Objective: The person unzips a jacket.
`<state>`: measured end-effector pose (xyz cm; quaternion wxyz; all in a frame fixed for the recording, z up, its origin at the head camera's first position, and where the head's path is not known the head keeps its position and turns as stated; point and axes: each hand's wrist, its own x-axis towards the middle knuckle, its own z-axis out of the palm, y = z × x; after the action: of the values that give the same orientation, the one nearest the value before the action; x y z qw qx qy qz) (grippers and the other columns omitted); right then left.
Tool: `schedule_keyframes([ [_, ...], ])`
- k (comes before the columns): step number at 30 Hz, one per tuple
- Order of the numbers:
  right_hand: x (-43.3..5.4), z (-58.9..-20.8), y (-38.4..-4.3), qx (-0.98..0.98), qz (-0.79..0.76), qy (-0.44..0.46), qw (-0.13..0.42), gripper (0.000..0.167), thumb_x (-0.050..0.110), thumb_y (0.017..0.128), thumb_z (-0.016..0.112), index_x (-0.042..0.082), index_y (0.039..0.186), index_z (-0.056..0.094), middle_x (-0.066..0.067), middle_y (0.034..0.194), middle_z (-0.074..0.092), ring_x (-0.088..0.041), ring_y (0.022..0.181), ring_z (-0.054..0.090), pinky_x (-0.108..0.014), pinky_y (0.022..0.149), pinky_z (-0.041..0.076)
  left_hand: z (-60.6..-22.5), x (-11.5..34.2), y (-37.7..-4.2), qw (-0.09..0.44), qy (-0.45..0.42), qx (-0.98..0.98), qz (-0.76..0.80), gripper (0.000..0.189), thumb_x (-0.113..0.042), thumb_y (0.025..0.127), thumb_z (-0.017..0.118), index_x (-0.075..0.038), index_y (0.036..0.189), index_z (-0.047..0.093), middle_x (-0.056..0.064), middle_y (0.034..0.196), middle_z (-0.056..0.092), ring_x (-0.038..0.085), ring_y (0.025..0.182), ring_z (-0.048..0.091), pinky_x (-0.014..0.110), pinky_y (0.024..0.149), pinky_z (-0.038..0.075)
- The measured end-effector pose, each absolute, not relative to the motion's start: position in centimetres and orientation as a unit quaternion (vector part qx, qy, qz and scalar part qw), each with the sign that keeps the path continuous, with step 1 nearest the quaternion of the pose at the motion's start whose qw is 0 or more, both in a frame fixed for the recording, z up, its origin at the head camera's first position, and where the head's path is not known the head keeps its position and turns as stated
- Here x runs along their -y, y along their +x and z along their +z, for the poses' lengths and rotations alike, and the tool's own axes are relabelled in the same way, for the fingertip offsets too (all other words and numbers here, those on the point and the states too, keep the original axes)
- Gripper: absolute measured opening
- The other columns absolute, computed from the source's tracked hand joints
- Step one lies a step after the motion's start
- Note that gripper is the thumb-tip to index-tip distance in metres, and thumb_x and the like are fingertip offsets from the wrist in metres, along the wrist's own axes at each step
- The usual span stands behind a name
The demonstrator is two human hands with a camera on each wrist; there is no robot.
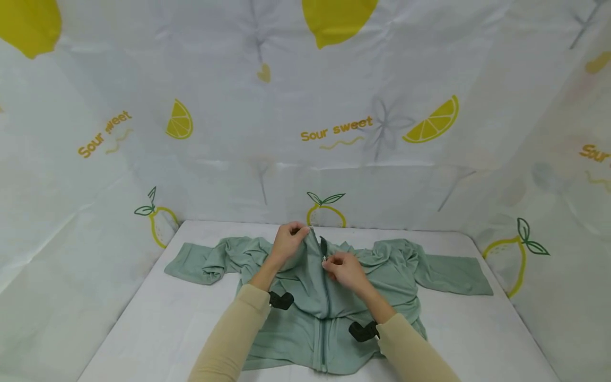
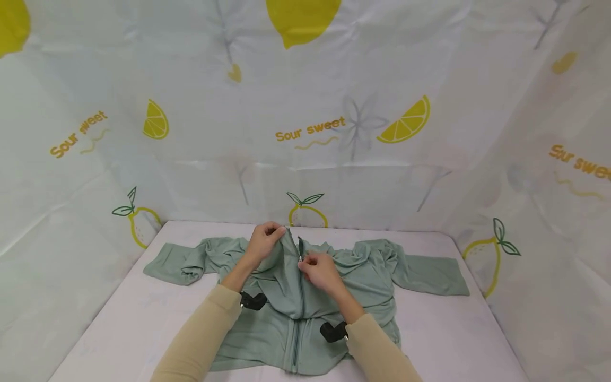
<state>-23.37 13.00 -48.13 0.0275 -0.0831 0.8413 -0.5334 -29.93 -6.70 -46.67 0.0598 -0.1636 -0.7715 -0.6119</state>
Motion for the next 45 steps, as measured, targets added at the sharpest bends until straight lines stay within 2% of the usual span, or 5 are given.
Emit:
schedule_keyframes([
  [10, -13.2, -47.8, -23.1, -0.838, -0.535, -0.105, 0.008, 0.025, 0.015, 0.104, 0.060, 0.006, 0.080, 0.061, -0.003, 0.065, 0.053, -0.018, 0.058, 0.047, -0.035, 0.058, 0.040, -46.8, 7.2, -28.3, 0.075, -0.187, 0.889, -0.411, 0.035, -0.024, 0.106, 0.058, 0.002, 0.128, 0.062, 0.016, 0.113, 0.062, 0.031, 0.100, 0.059, 0.045, 0.086, 0.050],
  [19, -13.3, -47.1, -23.1, -0.836, -0.538, -0.106, -0.008, 0.022, 0.016, 0.104, 0.060, 0.005, 0.086, 0.065, -0.005, 0.071, 0.059, -0.019, 0.064, 0.054, -0.034, 0.063, 0.045, -46.5, 6.0, -26.5, -0.056, -0.180, 0.837, -0.514, 0.037, -0.032, 0.106, 0.057, -0.001, 0.093, 0.072, 0.002, 0.072, 0.055, 0.015, 0.063, 0.045, 0.032, 0.062, 0.040],
  [23, -13.3, -47.0, -23.0, -0.836, -0.538, -0.113, -0.010, 0.023, 0.015, 0.104, 0.059, 0.003, 0.085, 0.065, -0.006, 0.070, 0.059, -0.017, 0.063, 0.053, -0.034, 0.063, 0.045, -46.9, 5.2, -26.7, -0.036, -0.156, 0.815, -0.556, 0.028, -0.030, 0.103, 0.064, -0.005, 0.096, 0.075, 0.002, 0.086, 0.067, 0.014, 0.075, 0.055, 0.032, 0.070, 0.046],
  [38, -13.8, -48.6, -20.4, -0.848, -0.497, -0.183, 0.023, 0.026, 0.013, 0.103, 0.060, 0.008, 0.077, 0.062, 0.003, 0.065, 0.053, -0.010, 0.055, 0.045, -0.030, 0.056, 0.041, -46.4, 6.2, -27.3, 0.049, -0.069, 0.797, -0.599, 0.021, -0.020, 0.102, 0.066, 0.000, 0.102, 0.073, 0.008, 0.093, 0.068, 0.019, 0.083, 0.060, 0.036, 0.074, 0.051],
  [45, -13.9, -48.8, -19.7, -0.843, -0.510, -0.167, 0.041, 0.026, 0.016, 0.104, 0.060, 0.006, 0.081, 0.063, 0.000, 0.067, 0.054, -0.012, 0.058, 0.049, -0.031, 0.059, 0.044, -47.1, 6.9, -26.6, 0.021, -0.067, 0.819, -0.569, 0.028, -0.027, 0.104, 0.062, -0.002, 0.107, 0.074, 0.009, 0.095, 0.069, 0.018, 0.081, 0.061, 0.036, 0.072, 0.051],
])
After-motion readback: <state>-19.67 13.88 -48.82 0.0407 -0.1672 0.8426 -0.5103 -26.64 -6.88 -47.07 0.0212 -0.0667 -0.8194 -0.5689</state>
